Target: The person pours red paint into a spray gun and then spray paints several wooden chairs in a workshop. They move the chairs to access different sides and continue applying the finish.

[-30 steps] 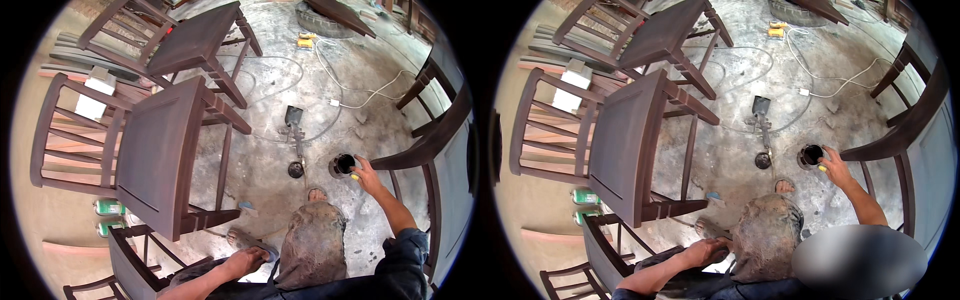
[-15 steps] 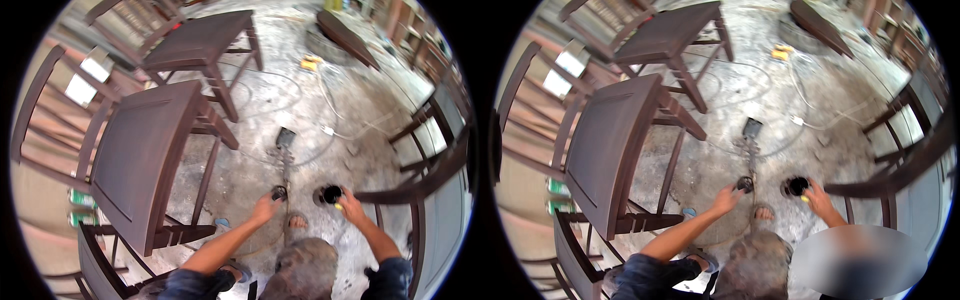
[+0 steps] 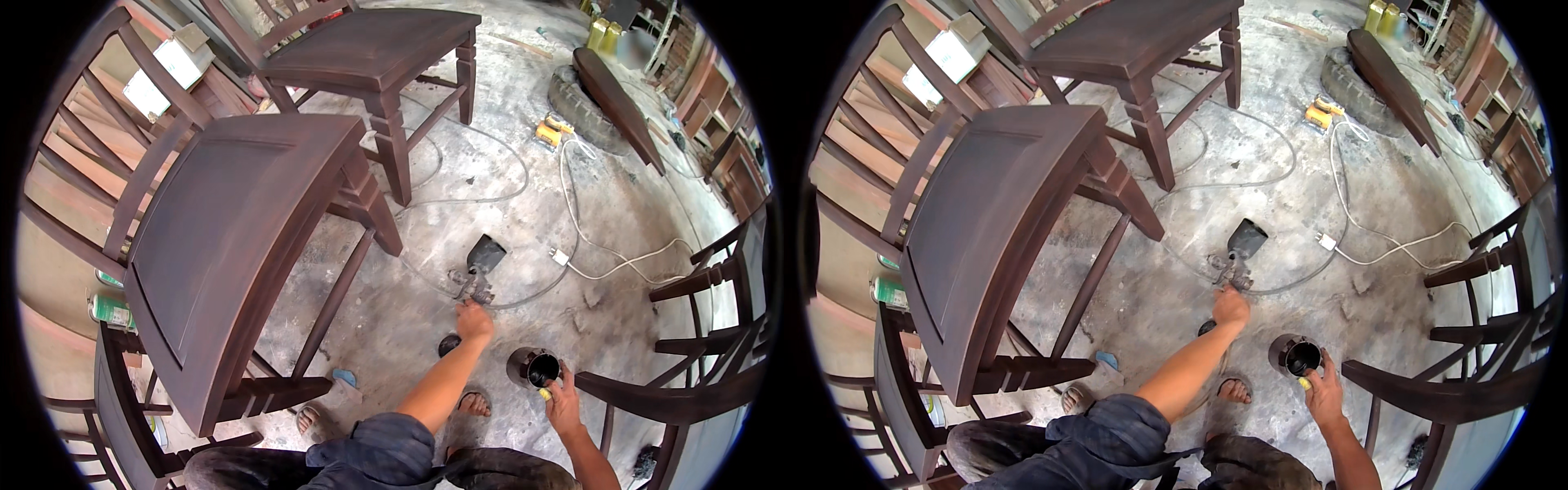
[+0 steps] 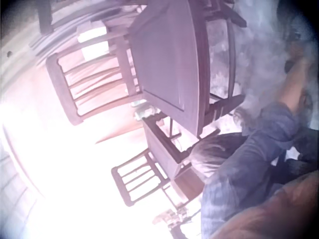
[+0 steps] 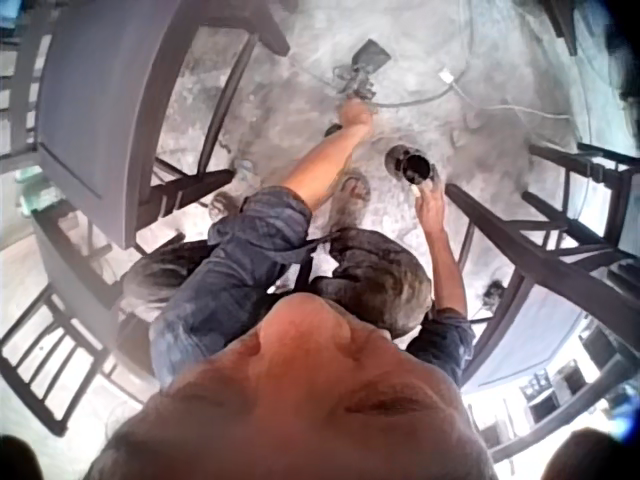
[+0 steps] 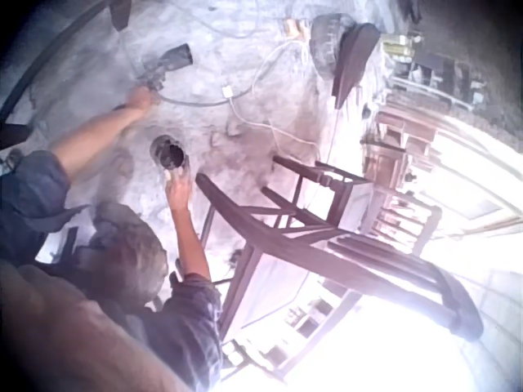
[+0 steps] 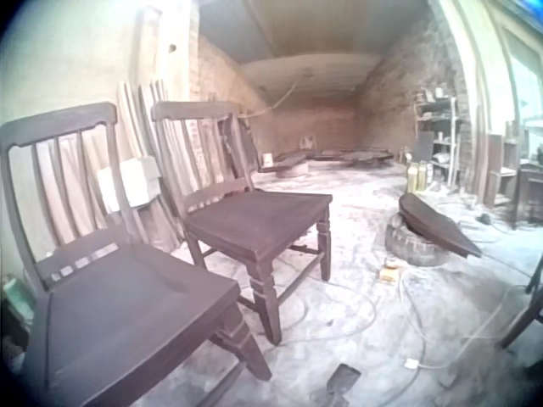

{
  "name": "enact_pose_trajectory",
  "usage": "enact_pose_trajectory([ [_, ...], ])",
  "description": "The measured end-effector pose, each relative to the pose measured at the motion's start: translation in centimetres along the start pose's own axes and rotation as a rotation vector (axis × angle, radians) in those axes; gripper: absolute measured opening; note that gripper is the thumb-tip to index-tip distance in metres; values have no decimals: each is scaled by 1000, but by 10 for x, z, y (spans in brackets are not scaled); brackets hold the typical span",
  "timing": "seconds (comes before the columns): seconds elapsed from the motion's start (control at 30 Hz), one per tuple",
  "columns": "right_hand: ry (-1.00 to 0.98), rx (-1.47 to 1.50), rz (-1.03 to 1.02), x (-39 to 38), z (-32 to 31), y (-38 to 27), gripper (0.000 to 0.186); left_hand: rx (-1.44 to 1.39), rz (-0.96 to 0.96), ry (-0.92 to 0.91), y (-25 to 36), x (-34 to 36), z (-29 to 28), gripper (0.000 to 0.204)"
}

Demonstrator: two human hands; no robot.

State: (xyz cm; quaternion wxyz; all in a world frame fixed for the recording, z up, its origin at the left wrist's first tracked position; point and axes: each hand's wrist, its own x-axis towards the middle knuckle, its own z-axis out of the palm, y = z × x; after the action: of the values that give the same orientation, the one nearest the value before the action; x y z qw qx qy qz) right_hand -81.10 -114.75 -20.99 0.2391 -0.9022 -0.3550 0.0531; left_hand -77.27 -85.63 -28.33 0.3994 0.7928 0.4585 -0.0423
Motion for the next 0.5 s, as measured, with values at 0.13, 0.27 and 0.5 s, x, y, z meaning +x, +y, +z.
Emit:
enact_pose_trajectory([
  [0.13,-69,-1,-17,8,-5,-11,30,-111,-15,-82,-28,21,-12,49],
  [0.27,-140,-21,17,9,-5,-7,29,-336,88,-93,-41,-7,-42,52],
  [0.5,-132,-48,-44,9,-39,-25,19,-384,219,-75,-38,-93,-130,42],
])
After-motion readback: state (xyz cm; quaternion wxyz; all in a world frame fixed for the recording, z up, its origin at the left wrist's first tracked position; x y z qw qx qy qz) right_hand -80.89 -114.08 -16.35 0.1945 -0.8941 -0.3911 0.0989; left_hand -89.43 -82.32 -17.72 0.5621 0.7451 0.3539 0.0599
